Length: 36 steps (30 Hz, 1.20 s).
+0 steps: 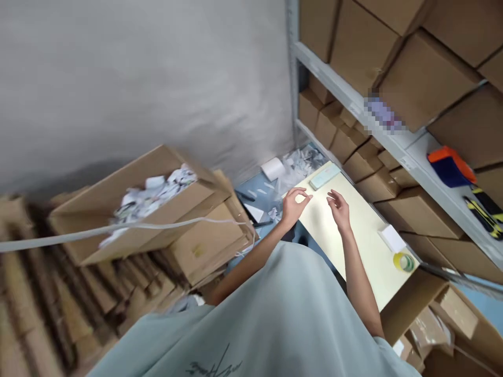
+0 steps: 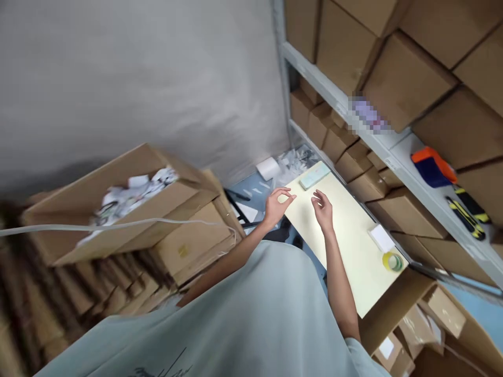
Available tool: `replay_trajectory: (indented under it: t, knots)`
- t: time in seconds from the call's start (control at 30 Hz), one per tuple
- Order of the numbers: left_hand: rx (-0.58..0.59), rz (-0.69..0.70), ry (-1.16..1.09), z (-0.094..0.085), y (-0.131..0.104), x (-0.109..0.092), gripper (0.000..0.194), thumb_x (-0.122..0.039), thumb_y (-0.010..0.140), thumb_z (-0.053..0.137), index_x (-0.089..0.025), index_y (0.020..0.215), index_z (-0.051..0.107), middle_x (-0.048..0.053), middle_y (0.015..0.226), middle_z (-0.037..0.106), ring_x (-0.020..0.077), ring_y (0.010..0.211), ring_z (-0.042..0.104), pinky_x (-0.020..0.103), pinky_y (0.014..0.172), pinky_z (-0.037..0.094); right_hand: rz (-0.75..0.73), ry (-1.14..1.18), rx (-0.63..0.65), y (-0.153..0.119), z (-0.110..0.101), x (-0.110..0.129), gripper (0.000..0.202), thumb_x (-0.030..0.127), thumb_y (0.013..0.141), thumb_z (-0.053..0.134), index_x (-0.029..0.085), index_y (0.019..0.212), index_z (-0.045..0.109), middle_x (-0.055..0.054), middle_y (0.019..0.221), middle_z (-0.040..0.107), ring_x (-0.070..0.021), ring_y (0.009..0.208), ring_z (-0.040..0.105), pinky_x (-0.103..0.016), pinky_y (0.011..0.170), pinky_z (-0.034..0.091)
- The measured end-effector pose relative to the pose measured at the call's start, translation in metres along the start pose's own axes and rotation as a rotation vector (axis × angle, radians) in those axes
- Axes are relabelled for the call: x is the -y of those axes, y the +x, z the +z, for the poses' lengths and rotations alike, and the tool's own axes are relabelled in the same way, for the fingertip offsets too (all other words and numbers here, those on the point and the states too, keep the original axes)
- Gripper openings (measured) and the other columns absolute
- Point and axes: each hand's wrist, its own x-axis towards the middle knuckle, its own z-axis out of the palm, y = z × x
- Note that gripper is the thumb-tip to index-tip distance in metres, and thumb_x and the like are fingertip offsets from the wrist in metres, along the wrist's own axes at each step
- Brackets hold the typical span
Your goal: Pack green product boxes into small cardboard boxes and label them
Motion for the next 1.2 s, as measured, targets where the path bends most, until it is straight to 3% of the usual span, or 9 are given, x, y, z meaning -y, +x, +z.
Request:
replay_trajectory:
  t: [0.13, 0.3, 0.5, 0.67, 0.8, 0.93, 1.03, 1.13, 1.2]
  knots:
    - [-0.156, 0.01, 0.002, -0.047, -0.063, -0.015, 0.022, -0.037, 0.092, 0.087, -0.026, 0.082, 0.071, 0.01, 0.113, 0.08, 0.0304, 0.115, 0.075, 0.051, 0.115, 0.054, -0.077, 0.031, 0.179, -0.036, 0.022, 0.016, 0.057, 0.068, 0.093, 0.074, 0.026, 0.131, 0.079, -0.019, 0.137, 0.082, -0.0364, 0.127, 0.08, -0.06, 0.11, 0.065]
    - [-0.418, -0.066, 0.06, -0.12, -0.136, -0.027, 0.023, -0.043, 0.095, 0.084, -0.026, 0.085, 0.073, 0.01, 0.112, 0.08, 0.0316, 0.117, 0.073, 0.053, 0.12, 0.051, -0.087, 0.096, 0.433, -0.075, 0.073, 0.035, 0.054, 0.068, 0.092, 0.078, 0.026, 0.124, 0.08, -0.017, 0.131, 0.085, -0.0365, 0.122, 0.082, -0.062, 0.114, 0.064]
    - [-0.727, -0.117, 0.034, -0.204, -0.197, -0.035, 0.018, -0.045, 0.098, 0.082, -0.028, 0.099, 0.08, 0.009, 0.114, 0.078, 0.0335, 0.124, 0.07, 0.055, 0.128, 0.047, -0.116, 0.073, 0.7, -0.112, 0.139, 0.064, 0.052, 0.069, 0.088, 0.08, 0.027, 0.119, 0.081, -0.015, 0.129, 0.086, -0.037, 0.123, 0.082, -0.061, 0.114, 0.065]
    - [-0.947, -0.093, 0.053, -0.266, -0.241, -0.042, 0.017, -0.042, 0.096, 0.086, -0.027, 0.094, 0.08, 0.009, 0.117, 0.077, 0.0335, 0.126, 0.07, 0.053, 0.128, 0.047, -0.206, -0.006, 0.866, -0.16, 0.193, 0.097, 0.047, 0.066, 0.093, 0.079, 0.028, 0.12, 0.082, -0.014, 0.129, 0.086, -0.0371, 0.123, 0.082, -0.06, 0.114, 0.065]
    - [-1.098, -0.009, 0.201, -0.331, -0.292, -0.045, 0.02, -0.042, 0.099, 0.084, -0.026, 0.091, 0.075, 0.008, 0.118, 0.079, 0.0302, 0.124, 0.074, 0.05, 0.121, 0.053, -0.296, -0.033, 0.998, -0.218, 0.257, 0.125, 0.041, 0.063, 0.097, 0.079, 0.029, 0.119, 0.083, -0.013, 0.126, 0.086, -0.0351, 0.12, 0.083, -0.057, 0.113, 0.066]
    - [-1.272, 0.068, 0.426, -0.417, -0.357, -0.04, 0.027, -0.045, 0.105, 0.077, -0.024, 0.09, 0.069, 0.007, 0.115, 0.08, 0.0255, 0.119, 0.077, 0.046, 0.112, 0.058, -0.393, -0.019, 1.143, -0.289, 0.34, 0.149, 0.044, 0.064, 0.1, 0.079, 0.026, 0.123, 0.082, -0.013, 0.127, 0.087, -0.0309, 0.119, 0.083, -0.051, 0.111, 0.066]
    - [-1.388, 0.025, 0.592, -0.485, -0.402, -0.031, 0.029, -0.046, 0.107, 0.074, -0.023, 0.091, 0.067, 0.008, 0.118, 0.079, 0.0249, 0.12, 0.076, 0.046, 0.113, 0.058, -0.457, -0.005, 1.24, -0.343, 0.403, 0.164, 0.046, 0.065, 0.101, 0.078, 0.026, 0.124, 0.083, -0.012, 0.127, 0.086, -0.0283, 0.115, 0.083, -0.047, 0.109, 0.066]
    - [-1.352, -0.116, 0.717, -0.54, -0.431, -0.017, 0.029, -0.05, 0.101, 0.082, -0.023, 0.111, 0.074, 0.012, 0.136, 0.075, 0.0308, 0.137, 0.069, 0.052, 0.124, 0.051, -0.548, -0.012, 1.292, -0.389, 0.457, 0.176, 0.045, 0.065, 0.102, 0.076, 0.026, 0.123, 0.083, -0.011, 0.129, 0.085, -0.0276, 0.118, 0.081, -0.045, 0.11, 0.065]
    - [-1.26, -0.198, 0.767, -0.565, -0.44, -0.005, 0.045, -0.051, 0.095, 0.088, -0.024, 0.128, 0.074, 0.015, 0.15, 0.069, 0.0363, 0.151, 0.059, 0.057, 0.132, 0.044, -0.62, -0.036, 1.293, -0.413, 0.486, 0.182, 0.044, 0.065, 0.104, 0.073, 0.027, 0.124, 0.083, -0.01, 0.131, 0.085, -0.0279, 0.122, 0.079, -0.046, 0.114, 0.063]
